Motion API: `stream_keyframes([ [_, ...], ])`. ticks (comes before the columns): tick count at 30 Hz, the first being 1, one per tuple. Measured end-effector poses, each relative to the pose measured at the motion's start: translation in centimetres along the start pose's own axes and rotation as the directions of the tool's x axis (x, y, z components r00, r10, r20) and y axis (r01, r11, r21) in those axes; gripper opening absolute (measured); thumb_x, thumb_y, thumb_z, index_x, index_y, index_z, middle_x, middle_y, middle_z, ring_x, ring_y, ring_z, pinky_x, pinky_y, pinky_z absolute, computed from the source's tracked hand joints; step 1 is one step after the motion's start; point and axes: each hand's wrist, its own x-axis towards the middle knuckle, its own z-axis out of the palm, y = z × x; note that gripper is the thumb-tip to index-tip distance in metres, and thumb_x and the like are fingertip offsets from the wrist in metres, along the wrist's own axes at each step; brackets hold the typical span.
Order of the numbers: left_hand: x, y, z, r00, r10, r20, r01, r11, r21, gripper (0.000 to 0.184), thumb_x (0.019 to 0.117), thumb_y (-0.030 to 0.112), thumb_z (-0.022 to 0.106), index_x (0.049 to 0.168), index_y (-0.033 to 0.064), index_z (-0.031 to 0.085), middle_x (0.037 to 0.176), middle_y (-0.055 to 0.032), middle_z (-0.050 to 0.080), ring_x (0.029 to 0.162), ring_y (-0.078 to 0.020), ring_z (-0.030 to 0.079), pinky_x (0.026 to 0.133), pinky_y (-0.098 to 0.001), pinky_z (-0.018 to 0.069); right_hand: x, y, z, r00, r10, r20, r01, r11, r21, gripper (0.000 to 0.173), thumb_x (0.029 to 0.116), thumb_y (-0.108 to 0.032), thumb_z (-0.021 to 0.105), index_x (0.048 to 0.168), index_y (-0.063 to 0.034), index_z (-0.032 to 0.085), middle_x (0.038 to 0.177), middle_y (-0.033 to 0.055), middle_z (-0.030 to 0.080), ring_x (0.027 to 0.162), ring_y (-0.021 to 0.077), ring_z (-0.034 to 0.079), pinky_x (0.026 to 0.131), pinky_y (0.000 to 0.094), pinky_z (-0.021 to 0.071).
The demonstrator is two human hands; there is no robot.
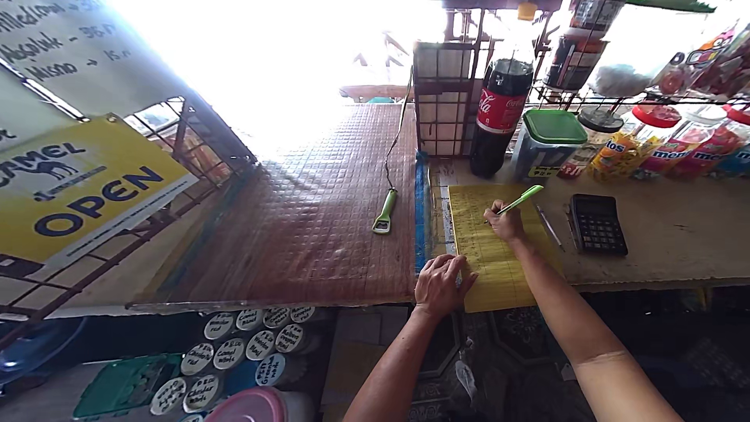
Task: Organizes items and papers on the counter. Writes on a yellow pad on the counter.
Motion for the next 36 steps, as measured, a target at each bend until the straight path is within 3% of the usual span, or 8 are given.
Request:
stream_keyframes([
  [7,0.0,0.0,0.0,1.0,-0.003,0.005,0.003,1.0,-0.002,0.049,0.1021,0.047,0.046,0.106,0.0086,0.076,0.101,-0.0058,0.078,0.102,-0.0251,0.074,0.088,-0.0397,0.0569,-0.3,-0.7,0.2,1.0,-0.001,0.002,0.002,0.995,-0.098,0.024,0.0973,-0.01,0.066,0.079,0.0024,0.058,0.068,0.0148,0.057,0.064,0.0278,0.057,0.062,0.0472,0.0466],
  [10,0.1,0.1,-0.2,1.0,-0.016,0.022,0.016,1.0,-0.016,0.047,0.1018,0.046,0.048,0.107,0.0079,0.076,0.102,-0.0071,0.078,0.103,-0.0267,0.073,0.088,-0.0412,0.0571,0.0,-0.2,-0.2,0.999,0.034,0.004,-0.034,0.999,-0.008,0.022,0.0992,-0.01,0.064,0.084,0.0055,0.06,0.073,0.0179,0.06,0.067,0.0292,0.061,0.066,0.0489,0.0501],
  [17,0.1,0.1,-0.2,1.0,-0.012,0.015,0.012,1.0,-0.001,0.046,0.1017,0.045,0.048,0.106,0.0085,0.076,0.101,-0.0064,0.078,0.102,-0.0258,0.074,0.088,-0.0404,0.057,0.2,0.8,-0.6,0.994,0.105,-0.036,-0.085,0.928,0.364,0.027,0.1047,-0.018,0.058,0.084,-0.0006,0.055,0.068,0.0035,0.055,0.056,0.0088,0.053,0.06,0.0263,0.0494],
  [20,0.1,0.1,-0.2,1.0,-0.008,0.009,0.007,1.0,0.004,0.046,0.1017,0.045,0.048,0.106,0.0089,0.076,0.101,-0.0061,0.078,0.102,-0.0254,0.074,0.087,-0.0395,0.0571,0.2,0.8,-0.6,0.992,0.122,-0.021,-0.1,0.891,0.443,0.03,0.1091,-0.027,0.051,0.105,0.0016,0.059,0.077,0.0043,0.06,0.055,0.0056,0.053,0.055,0.0214,0.0479],
  [23,0.1,0.1,-0.3,1.0,-0.009,0.013,0.009,1.0,-0.004,0.045,0.1012,0.044,0.05,0.106,0.0084,0.076,0.101,-0.0066,0.078,0.102,-0.0261,0.074,0.088,-0.0405,0.057,0.3,0.8,-0.7,0.992,0.127,0.001,-0.114,0.884,0.454,0.017,0.1055,-0.012,0.056,0.111,0.0037,0.056,0.084,0.0082,0.064,0.06,0.007,0.056,0.058,0.023,0.0499],
  [27,0.1,0.2,-0.3,1.0,-0.015,0.014,0.015,1.0,-0.006,0.044,0.1006,0.044,0.051,0.106,0.0079,0.076,0.101,-0.0073,0.078,0.102,-0.027,0.074,0.088,-0.0417,0.0571,0.8,0.7,-0.7,0.995,0.095,0.016,-0.095,0.941,0.324,0.012,0.0989,-0.005,0.063,0.101,0.0058,0.058,0.08,0.0107,0.062,0.06,0.0122,0.055,0.06,0.0288,0.0504],
  [30,0.1,0.2,-0.3,1.0,-0.016,0.015,0.016,1.0,-0.008,0.043,0.1006,0.043,0.051,0.106,0.008,0.076,0.101,-0.0076,0.078,0.102,-0.0272,0.074,0.088,-0.0418,0.057,0.5,-0.2,-0.4,0.997,0.018,0.071,-0.032,0.978,0.205,0.017,0.1007,-0.008,0.063,0.096,0.0075,0.061,0.078,0.0132,0.062,0.064,0.016,0.058,0.065,0.0328,0.0515],
  [36,0.1,0.1,-0.2,1.0,-0.006,0.007,0.006,1.0,-0.011,0.045,0.1006,0.044,0.05,0.106,0.0079,0.076,0.1,-0.0073,0.078,0.102,-0.0268,0.074,0.087,-0.0415,0.0573,-0.6,-1.7,0.2,0.977,-0.085,0.197,0.06,0.99,0.13,0.024,0.1004,-0.013,0.066,0.085,0.0046,0.061,0.069,0.0088,0.059,0.06,0.0132,0.054,0.062,0.0313,0.0477],
])
